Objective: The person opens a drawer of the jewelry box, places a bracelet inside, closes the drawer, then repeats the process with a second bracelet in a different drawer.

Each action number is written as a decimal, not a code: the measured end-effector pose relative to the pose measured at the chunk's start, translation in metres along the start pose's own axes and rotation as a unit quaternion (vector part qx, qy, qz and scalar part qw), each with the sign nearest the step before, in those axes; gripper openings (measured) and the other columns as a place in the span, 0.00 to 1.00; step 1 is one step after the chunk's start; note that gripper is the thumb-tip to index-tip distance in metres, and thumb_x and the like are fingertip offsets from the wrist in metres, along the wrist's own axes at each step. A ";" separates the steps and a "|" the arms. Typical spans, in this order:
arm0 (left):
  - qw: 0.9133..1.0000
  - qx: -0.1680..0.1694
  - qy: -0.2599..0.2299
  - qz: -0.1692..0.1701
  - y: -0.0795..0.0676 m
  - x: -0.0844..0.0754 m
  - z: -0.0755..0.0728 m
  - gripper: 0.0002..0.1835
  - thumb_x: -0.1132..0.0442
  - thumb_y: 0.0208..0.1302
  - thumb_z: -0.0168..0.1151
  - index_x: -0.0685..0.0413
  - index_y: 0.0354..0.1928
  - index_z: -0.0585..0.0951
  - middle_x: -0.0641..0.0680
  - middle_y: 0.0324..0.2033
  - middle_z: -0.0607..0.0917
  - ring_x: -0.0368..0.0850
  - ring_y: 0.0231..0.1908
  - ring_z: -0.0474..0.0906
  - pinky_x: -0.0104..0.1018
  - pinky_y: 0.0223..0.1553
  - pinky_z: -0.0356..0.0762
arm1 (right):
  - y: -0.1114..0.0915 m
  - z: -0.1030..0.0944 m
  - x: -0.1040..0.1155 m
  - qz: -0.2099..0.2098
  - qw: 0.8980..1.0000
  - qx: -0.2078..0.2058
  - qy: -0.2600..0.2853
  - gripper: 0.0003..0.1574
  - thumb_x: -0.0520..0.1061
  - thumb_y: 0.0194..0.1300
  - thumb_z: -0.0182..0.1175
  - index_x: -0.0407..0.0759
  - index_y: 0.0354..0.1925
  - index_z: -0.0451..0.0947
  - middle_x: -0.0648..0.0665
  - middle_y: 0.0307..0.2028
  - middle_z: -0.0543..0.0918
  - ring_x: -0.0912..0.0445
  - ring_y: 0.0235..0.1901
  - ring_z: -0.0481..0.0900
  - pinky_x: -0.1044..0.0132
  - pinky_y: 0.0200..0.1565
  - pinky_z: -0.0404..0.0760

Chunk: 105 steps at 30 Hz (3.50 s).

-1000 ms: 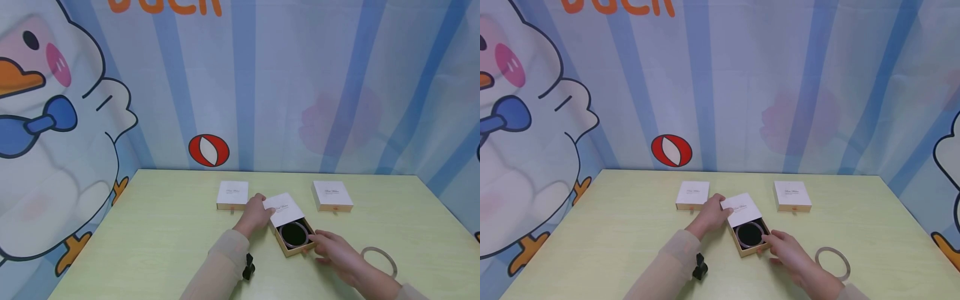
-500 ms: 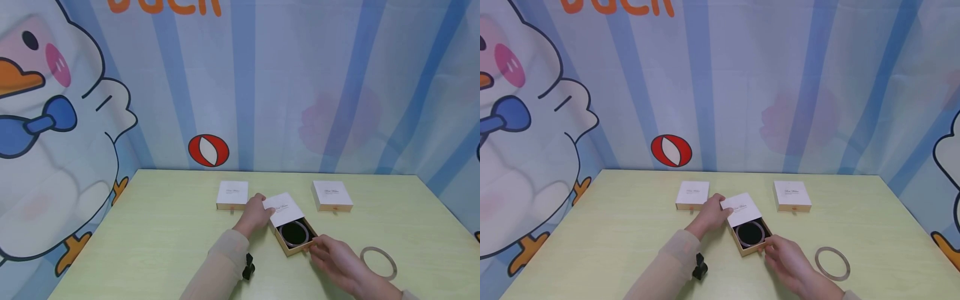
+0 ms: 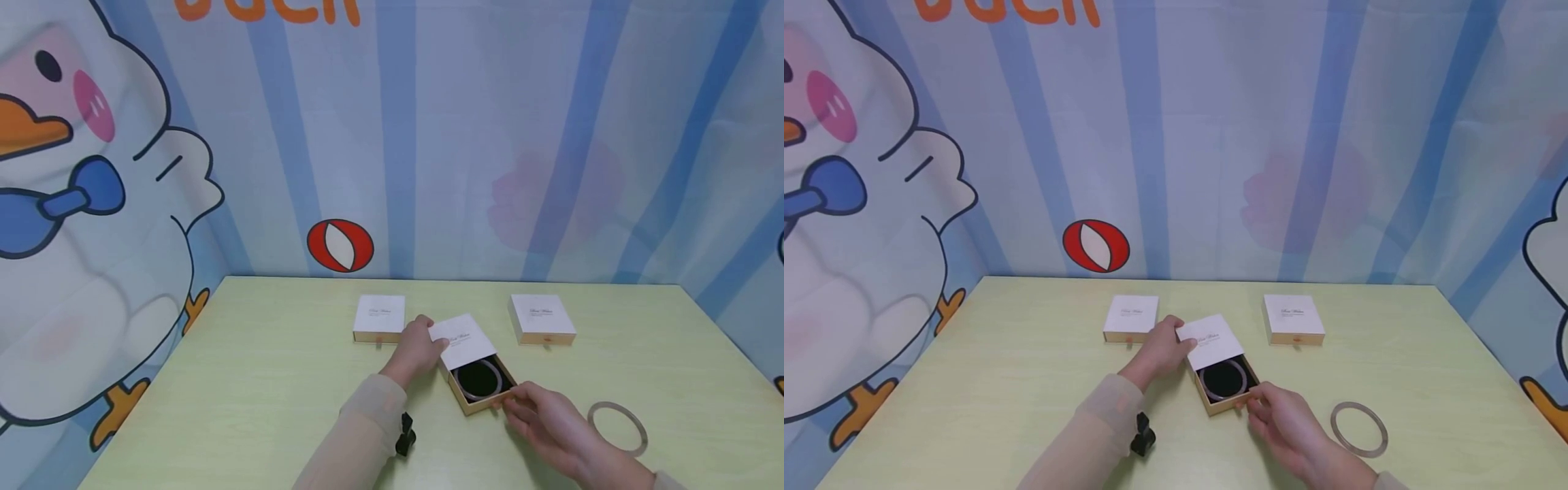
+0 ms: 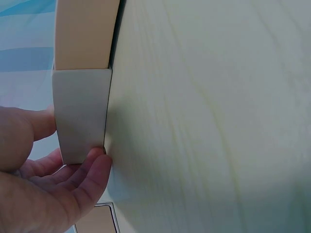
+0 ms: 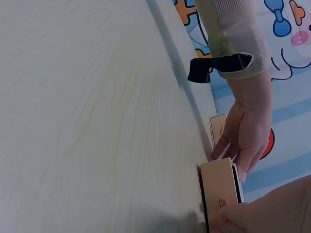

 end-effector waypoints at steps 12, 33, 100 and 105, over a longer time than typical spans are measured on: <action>1.000 -0.004 0.001 0.007 0.000 0.000 0.000 0.25 0.58 0.66 0.58 0.64 0.60 0.67 0.64 0.56 0.74 0.51 0.51 0.72 0.46 0.56 0.71 | 0.002 -0.002 0.001 0.002 1.000 -0.009 -0.008 0.32 0.40 0.69 0.40 0.23 0.65 0.50 0.32 0.65 0.55 0.52 0.57 0.65 0.55 0.66 0.62; 1.000 -0.002 -0.003 0.003 0.001 0.001 0.000 0.25 0.58 0.67 0.57 0.63 0.61 0.67 0.64 0.57 0.74 0.53 0.54 0.73 0.47 0.56 0.71 | 0.007 0.002 0.004 0.006 1.000 -0.023 -0.008 0.32 0.41 0.69 0.41 0.24 0.66 0.51 0.33 0.63 0.58 0.55 0.53 0.69 0.56 0.65 0.65; 1.000 0.009 0.005 -0.010 0.001 0.000 0.000 0.25 0.57 0.67 0.57 0.62 0.61 0.67 0.62 0.57 0.74 0.49 0.48 0.71 0.44 0.52 0.72 | 0.024 0.006 0.019 0.008 1.000 0.011 -0.016 0.21 0.43 0.70 0.43 0.32 0.56 0.58 0.39 0.56 0.65 0.56 0.50 0.72 0.54 0.66 0.63; 1.000 0.010 0.005 -0.009 0.002 0.001 0.000 0.25 0.57 0.67 0.56 0.62 0.61 0.67 0.62 0.58 0.73 0.50 0.52 0.71 0.45 0.55 0.71 | 0.025 0.006 0.019 0.006 1.000 0.009 -0.014 0.23 0.43 0.70 0.42 0.31 0.58 0.56 0.37 0.58 0.63 0.54 0.54 0.70 0.51 0.67 0.60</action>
Point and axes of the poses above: each hand's wrist, its own y-axis towards the middle knuckle, its own z-axis out of the palm, x = y × z, the point moved 4 cm from there along y, towards the middle knuckle
